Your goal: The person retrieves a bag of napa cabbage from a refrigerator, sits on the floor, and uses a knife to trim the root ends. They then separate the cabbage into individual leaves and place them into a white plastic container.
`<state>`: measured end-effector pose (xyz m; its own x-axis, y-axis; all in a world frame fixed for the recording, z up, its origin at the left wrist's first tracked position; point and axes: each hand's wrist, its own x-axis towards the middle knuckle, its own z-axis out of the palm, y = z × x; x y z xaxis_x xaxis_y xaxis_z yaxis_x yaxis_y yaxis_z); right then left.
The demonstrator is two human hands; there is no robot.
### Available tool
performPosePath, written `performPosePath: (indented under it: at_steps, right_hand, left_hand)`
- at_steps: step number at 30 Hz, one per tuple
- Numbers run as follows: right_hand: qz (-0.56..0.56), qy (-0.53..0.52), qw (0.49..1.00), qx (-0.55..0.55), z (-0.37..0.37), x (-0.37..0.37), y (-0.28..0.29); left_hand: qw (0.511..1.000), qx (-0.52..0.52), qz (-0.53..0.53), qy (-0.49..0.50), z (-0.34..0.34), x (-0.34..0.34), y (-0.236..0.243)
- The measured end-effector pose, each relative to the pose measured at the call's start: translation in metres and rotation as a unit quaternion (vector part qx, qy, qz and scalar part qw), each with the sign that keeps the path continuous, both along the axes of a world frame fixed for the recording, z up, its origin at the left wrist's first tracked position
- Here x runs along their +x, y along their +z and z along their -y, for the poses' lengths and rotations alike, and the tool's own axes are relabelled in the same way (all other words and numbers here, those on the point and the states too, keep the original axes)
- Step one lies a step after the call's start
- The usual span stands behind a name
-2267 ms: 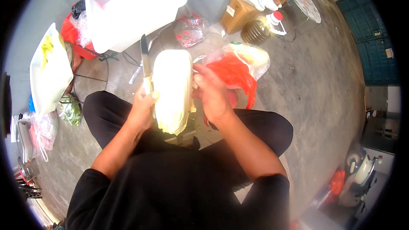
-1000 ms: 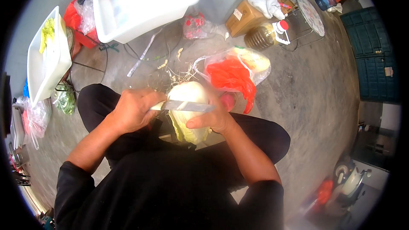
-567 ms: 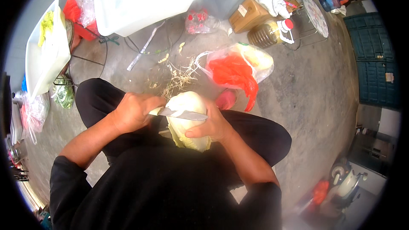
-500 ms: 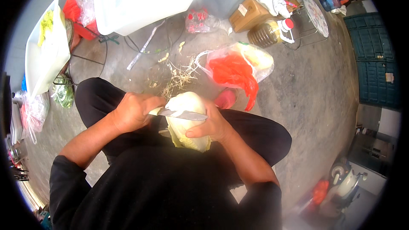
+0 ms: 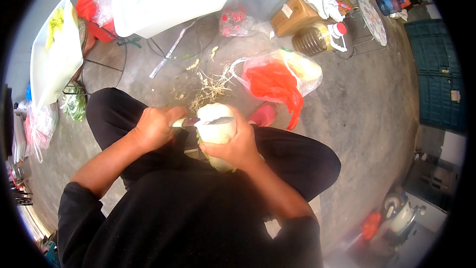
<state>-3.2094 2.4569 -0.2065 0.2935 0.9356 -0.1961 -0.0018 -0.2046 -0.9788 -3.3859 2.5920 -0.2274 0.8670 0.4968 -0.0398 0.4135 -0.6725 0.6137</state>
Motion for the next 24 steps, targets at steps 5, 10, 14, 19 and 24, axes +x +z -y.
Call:
performPosePath:
  at_steps: [5,10,14,19,24]
  right_hand:
    - [-0.223,0.083,0.971,-0.035,-0.001,0.013,-0.001]
    - [-0.328,0.105,0.937,-0.055,0.000,0.016,-0.013]
    - [-0.406,0.118,0.904,-0.056,-0.002,0.013,-0.015]
    - [-0.392,0.122,0.910,-0.062,-0.004,0.013,-0.018]
    - [-0.137,0.067,0.988,-0.037,-0.006,0.004,-0.015]
  left_hand:
    - [1.000,-0.016,0.020,0.005,0.002,0.004,-0.008]
    - [1.000,-0.002,0.027,-0.015,-0.001,0.008,-0.010]
    - [0.995,-0.014,0.092,-0.028,-0.007,0.012,-0.017]
    - [0.992,-0.020,0.127,-0.010,-0.008,0.013,-0.023]
    - [0.999,-0.035,-0.019,0.028,-0.003,0.013,-0.018]
